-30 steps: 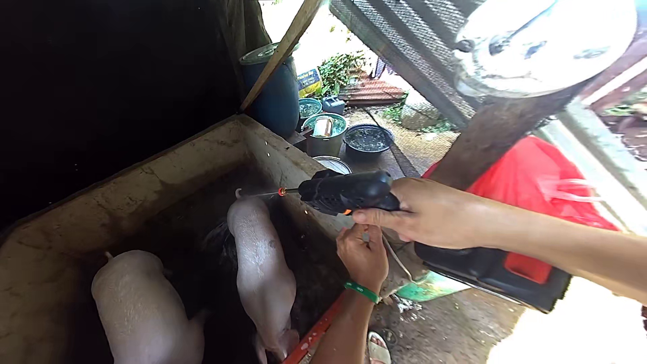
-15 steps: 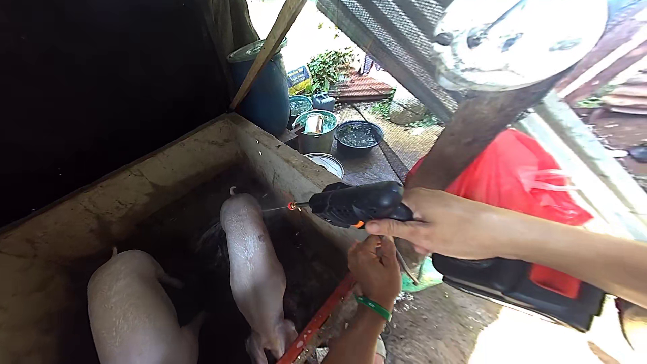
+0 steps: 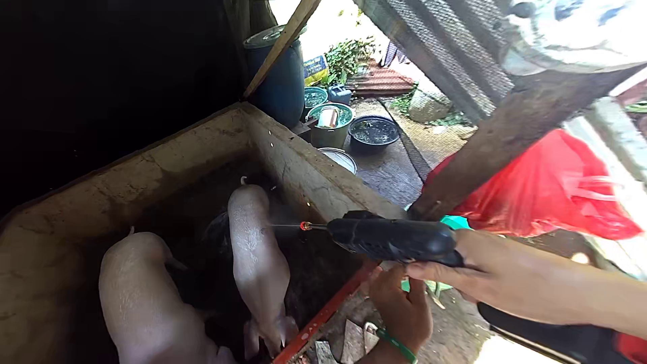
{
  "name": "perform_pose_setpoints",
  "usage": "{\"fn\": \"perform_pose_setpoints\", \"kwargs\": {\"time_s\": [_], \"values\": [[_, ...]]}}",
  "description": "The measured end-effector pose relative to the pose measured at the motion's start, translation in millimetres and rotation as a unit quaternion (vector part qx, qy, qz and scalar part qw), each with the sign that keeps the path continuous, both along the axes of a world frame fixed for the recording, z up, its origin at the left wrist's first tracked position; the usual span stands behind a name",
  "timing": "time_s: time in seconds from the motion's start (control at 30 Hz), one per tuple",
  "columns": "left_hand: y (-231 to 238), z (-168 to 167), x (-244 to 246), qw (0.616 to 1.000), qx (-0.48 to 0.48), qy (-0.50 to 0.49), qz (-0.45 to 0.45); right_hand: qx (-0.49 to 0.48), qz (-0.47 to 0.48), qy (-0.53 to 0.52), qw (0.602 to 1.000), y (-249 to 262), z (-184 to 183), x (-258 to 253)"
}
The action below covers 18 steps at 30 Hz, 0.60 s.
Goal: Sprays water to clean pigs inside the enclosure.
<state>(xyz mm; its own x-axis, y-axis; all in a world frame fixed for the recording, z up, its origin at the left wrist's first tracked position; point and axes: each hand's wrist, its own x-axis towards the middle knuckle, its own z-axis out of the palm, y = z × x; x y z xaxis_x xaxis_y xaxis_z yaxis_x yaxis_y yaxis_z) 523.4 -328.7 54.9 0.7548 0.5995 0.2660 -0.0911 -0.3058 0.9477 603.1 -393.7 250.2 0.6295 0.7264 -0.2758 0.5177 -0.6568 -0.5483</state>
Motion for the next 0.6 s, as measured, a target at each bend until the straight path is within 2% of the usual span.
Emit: {"fn": "perform_pose_setpoints", "kwargs": {"time_s": [0.1, 0.33, 0.6], "values": [[-7, -9, -9, 1.000, -0.005, -0.012, -0.001, 0.020, 0.010, -0.004, 1.000, -6, -7, -5], [-15, -11, -21, 1.000, -0.010, -0.006, -0.025, -0.001, 0.030, -0.031, 0.999, -17, -18, -15], [2, -6, 1, 0.999, 0.013, -0.028, -0.024, 0.040, -0.015, -0.094, 0.995, -13, -22, -17]]}}
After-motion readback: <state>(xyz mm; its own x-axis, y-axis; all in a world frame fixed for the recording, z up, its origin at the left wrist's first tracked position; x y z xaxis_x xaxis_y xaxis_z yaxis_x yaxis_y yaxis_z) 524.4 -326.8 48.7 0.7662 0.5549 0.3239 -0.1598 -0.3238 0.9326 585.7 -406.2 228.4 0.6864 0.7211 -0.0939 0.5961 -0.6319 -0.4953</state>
